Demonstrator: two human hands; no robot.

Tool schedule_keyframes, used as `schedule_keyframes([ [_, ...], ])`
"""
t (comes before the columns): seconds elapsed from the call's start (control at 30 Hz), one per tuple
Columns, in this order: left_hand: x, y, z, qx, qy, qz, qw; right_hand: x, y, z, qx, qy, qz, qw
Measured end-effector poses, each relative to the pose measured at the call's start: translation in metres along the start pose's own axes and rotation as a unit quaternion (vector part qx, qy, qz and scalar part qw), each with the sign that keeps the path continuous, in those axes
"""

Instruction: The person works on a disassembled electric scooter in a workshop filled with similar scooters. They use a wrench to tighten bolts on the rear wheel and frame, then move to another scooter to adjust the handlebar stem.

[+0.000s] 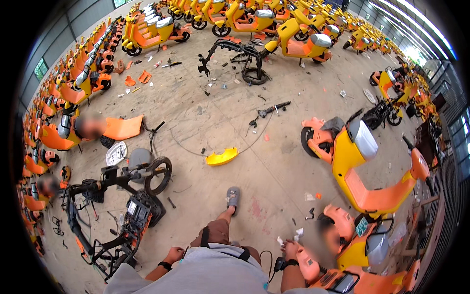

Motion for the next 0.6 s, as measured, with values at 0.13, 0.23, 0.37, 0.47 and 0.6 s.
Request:
schedule_keyframes([
  [0.13, 0.022, 0.044, -0.058, -0.142, -0.050, -0.049, 0.987, -0.006, -0.047, -0.038, 0.016, 0.038, -0.036, 0.998],
  [0.23, 0.000, 0.077, -0.078, -0.239, -0.036, -0.014, 0.970, 0.018, -0.070, -0.088, 0.055, 0.039, -0.066, 0.996],
  [0.37, 0.010, 0.157, -0.239, -0.075, -0.056, -0.154, 0.984, 0.031, -0.132, -0.119, 0.104, 0.047, -0.132, 0.985],
  [0.47, 0.000, 0.311, -0.347, 0.138, 0.075, -0.121, 0.980, 0.063, -0.192, -0.135, 0.020, 0.095, -0.042, 0.994],
  [0.6, -0.007, 0.532, -0.383, 0.242, 0.121, 0.073, 0.960, 0.125, -0.275, -0.140, 0.039, 0.046, -0.052, 0.997],
])
Point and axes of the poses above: each hand's wrist, its own z-axis away from the middle knuckle, its own x-axis out of the palm, y = z × x, the point moved 5 cm from there along -z, towards the middle knuckle, and after that the axes turned 14 degrees about y, right-handed, at the moved point
